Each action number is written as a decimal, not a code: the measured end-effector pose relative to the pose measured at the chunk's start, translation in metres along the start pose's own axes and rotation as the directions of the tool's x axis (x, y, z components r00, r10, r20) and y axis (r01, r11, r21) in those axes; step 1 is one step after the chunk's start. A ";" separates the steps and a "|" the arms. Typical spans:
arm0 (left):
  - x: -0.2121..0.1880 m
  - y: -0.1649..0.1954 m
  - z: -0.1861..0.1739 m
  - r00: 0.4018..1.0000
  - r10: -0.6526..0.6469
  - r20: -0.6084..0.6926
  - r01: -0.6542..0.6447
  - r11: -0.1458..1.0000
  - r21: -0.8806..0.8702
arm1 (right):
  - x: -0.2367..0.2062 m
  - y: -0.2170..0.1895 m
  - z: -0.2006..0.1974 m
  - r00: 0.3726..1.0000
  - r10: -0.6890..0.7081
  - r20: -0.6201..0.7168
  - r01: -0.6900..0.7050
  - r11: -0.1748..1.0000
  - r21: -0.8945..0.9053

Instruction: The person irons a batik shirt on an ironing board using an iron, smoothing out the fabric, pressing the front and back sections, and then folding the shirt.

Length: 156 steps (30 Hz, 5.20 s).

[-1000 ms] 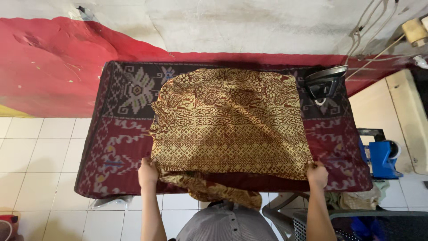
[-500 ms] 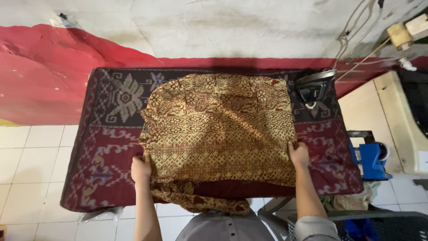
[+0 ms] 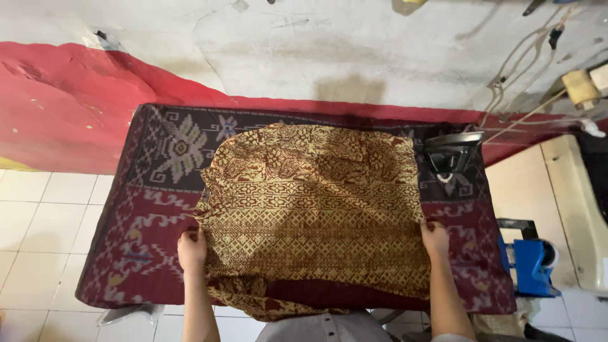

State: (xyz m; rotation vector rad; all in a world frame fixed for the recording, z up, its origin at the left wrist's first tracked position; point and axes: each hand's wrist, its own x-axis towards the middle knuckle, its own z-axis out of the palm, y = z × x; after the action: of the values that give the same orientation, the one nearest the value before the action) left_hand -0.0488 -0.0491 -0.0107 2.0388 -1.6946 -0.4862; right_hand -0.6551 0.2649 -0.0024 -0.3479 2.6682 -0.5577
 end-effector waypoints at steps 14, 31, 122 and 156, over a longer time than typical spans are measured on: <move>0.012 0.039 0.024 0.971 0.017 -0.239 0.099 0.879 0.467 | 0.048 -0.015 0.006 1.000 -0.019 0.015 0.023 0.953 -0.303; 0.086 0.179 0.100 0.945 0.199 0.259 -0.287 0.885 0.366 | 0.111 -0.088 0.029 0.986 -0.072 -0.152 0.088 0.991 0.099; -0.082 -0.117 -0.054 0.962 0.030 0.273 0.037 0.971 -0.237 | -0.198 0.092 0.045 0.983 0.005 -0.181 -0.029 0.991 -0.129; -0.112 -0.037 -0.016 0.912 0.307 0.270 -0.387 0.862 0.328 | -0.205 0.044 0.082 0.915 -0.402 0.026 0.386 0.857 -0.341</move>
State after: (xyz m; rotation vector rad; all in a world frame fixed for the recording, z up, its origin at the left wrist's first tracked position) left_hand -0.0305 0.0679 -0.0188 1.9015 -2.3866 -0.2727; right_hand -0.4447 0.3417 -0.0242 -1.0118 2.7447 -0.2088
